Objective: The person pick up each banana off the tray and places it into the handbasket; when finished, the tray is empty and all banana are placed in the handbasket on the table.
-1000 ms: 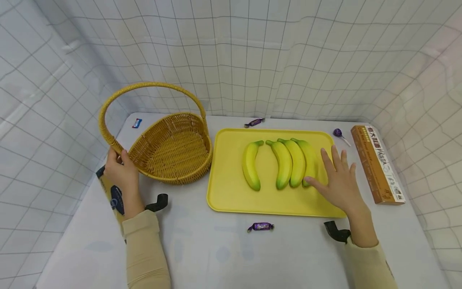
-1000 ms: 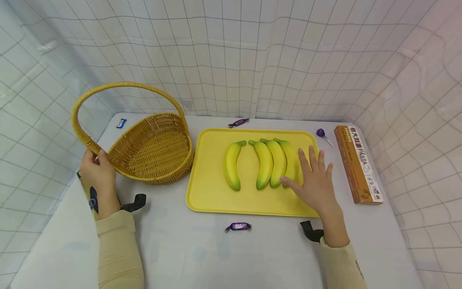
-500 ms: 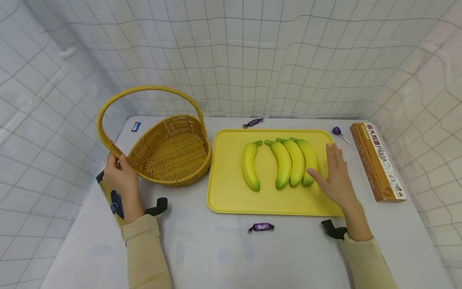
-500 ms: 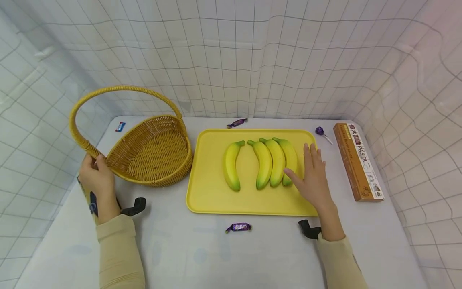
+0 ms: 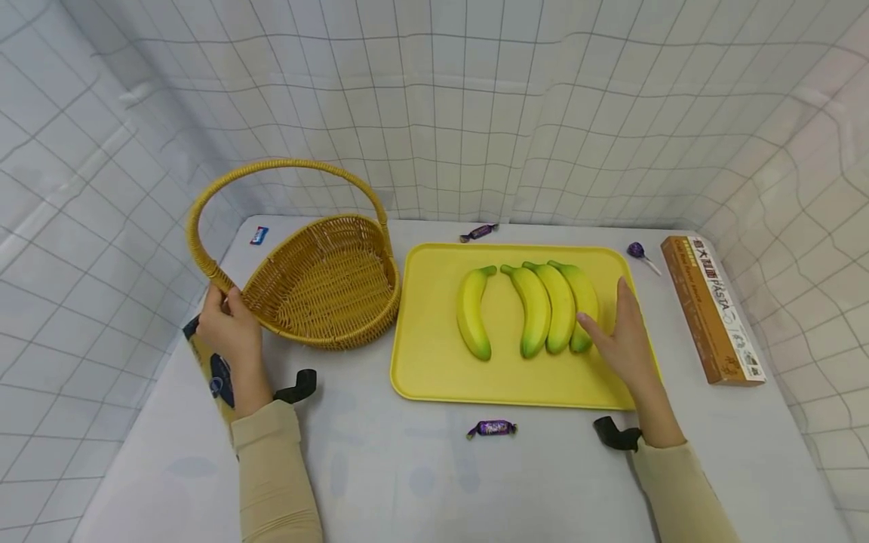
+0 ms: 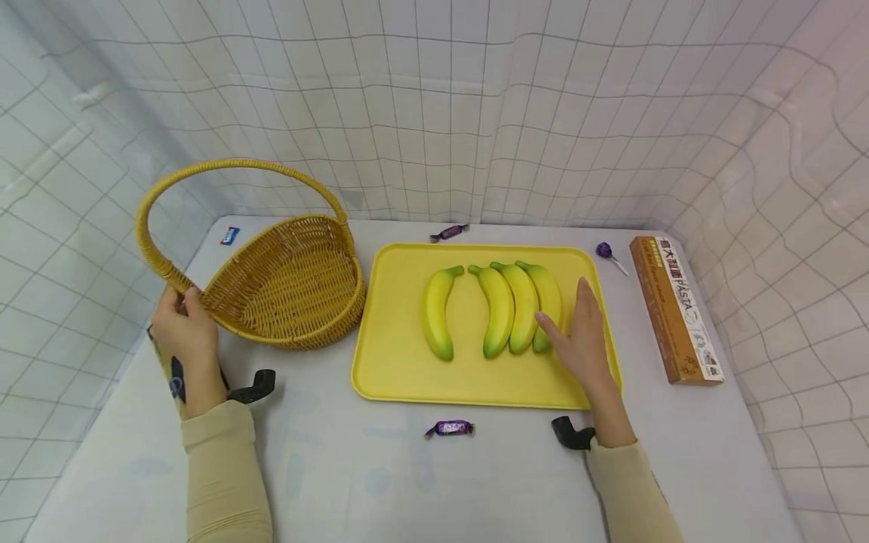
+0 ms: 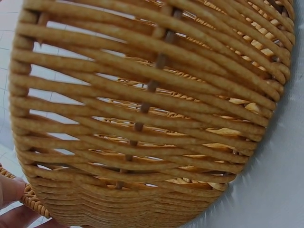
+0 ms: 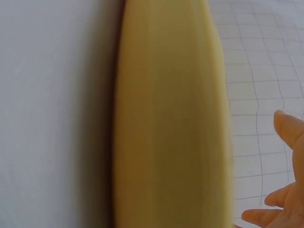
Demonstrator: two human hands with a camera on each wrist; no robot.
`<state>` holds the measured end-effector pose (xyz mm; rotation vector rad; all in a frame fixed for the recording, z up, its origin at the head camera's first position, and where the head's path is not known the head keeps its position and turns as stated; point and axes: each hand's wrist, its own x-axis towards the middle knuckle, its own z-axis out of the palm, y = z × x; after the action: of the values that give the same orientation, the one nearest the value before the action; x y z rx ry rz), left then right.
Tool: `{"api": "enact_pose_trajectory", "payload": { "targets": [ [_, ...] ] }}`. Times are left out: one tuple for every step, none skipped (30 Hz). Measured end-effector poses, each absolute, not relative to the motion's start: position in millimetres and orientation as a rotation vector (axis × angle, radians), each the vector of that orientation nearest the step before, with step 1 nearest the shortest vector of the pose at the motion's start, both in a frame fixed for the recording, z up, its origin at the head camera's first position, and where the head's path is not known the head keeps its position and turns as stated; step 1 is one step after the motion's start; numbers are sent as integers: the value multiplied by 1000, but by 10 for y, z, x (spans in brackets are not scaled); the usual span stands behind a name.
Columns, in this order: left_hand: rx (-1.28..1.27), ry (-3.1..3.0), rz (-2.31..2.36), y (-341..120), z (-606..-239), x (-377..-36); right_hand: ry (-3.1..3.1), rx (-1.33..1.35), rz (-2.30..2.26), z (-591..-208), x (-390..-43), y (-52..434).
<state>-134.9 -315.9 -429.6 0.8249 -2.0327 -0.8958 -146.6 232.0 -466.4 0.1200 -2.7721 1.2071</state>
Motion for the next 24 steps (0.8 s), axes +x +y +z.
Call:
{"api": "enact_pose_trajectory", "payload": {
  "targets": [
    [828,-2033,-896,-3160,-4297,-1350,-2783,103,1209,-4675,-1469,2319],
    [829,-2034,-895,-3161,-4298,-1351,-2792,90,1213,-4687,-1472,2317],
    [831,-2034,-894,-3161,-4299,-1353,-2805,71,1220,-4703,-1476,2317],
    [833,-2034,-894,-3161,-4301,-1353,-2815,57,1228,-4718,-1480,2315],
    [834,-2034,-892,-3161,-4302,-1354,-2825,47,1234,-4734,-1483,2314],
    [834,-2033,-890,-3161,-4303,-1355,-2835,33,1243,-4746,-1483,2311],
    [835,-2032,-891,-3160,-4305,-1355,-2844,22,1248,-4762,-1486,2310],
    [834,-2030,-890,-3160,-4306,-1356,-2848,13,1257,-4776,-1488,2309],
    [833,-2028,-889,-3160,-4308,-1358,-2853,4,1258,-4790,-1490,2307],
    [832,-2028,-888,-3159,-4310,-1359,-2854,1,1258,-4800,-1490,2305],
    [831,-2027,-886,-3158,-4311,-1359,-2858,-2,1251,-4812,-1492,2303],
    [830,-2026,-887,-3157,-4312,-1360,-2858,-6,1248,-4823,-1494,2300],
    [828,-2026,-887,-3156,-4312,-1360,-2857,-8,1245,-4833,-1497,2297],
    [827,-2025,-889,-3153,-4310,-1359,-2858,-11,1247,-4843,-1499,2293],
    [829,-2025,-891,-3151,-4310,-1358,-2859,-13,1240,-4851,-1501,2289],
    [829,-2024,-892,-3151,-4310,-1357,-2858,-13,1238,-4859,-1503,2284],
    [830,-2024,-893,-3151,-4311,-1356,-2859,-17,1235,-4867,-1503,2280],
    [830,-2025,-894,-3151,-4312,-1355,-2858,-20,1237,-4874,-1504,2277],
    [831,-2024,-895,-3150,-4314,-1355,-2860,-23,1235,-4880,-1504,2274],
    [833,-2023,-897,-3151,-4317,-1355,-2861,-28,1233,-4887,-1504,2273],
    [835,-2023,-896,-3154,-4322,-1357,-2862,-34,1230,-4892,-1503,2272],
    [833,-2022,-897,-3156,-4325,-1359,-2862,-41,1231,-4897,-1504,2271],
    [829,-2022,-897,-3158,-4328,-1361,-2862,-48,1230,-4902,-1504,2271],
    [826,-2021,-901,-3160,-4331,-1364,-2860,-52,1228,-4906,-1505,2272]
  ]
}}
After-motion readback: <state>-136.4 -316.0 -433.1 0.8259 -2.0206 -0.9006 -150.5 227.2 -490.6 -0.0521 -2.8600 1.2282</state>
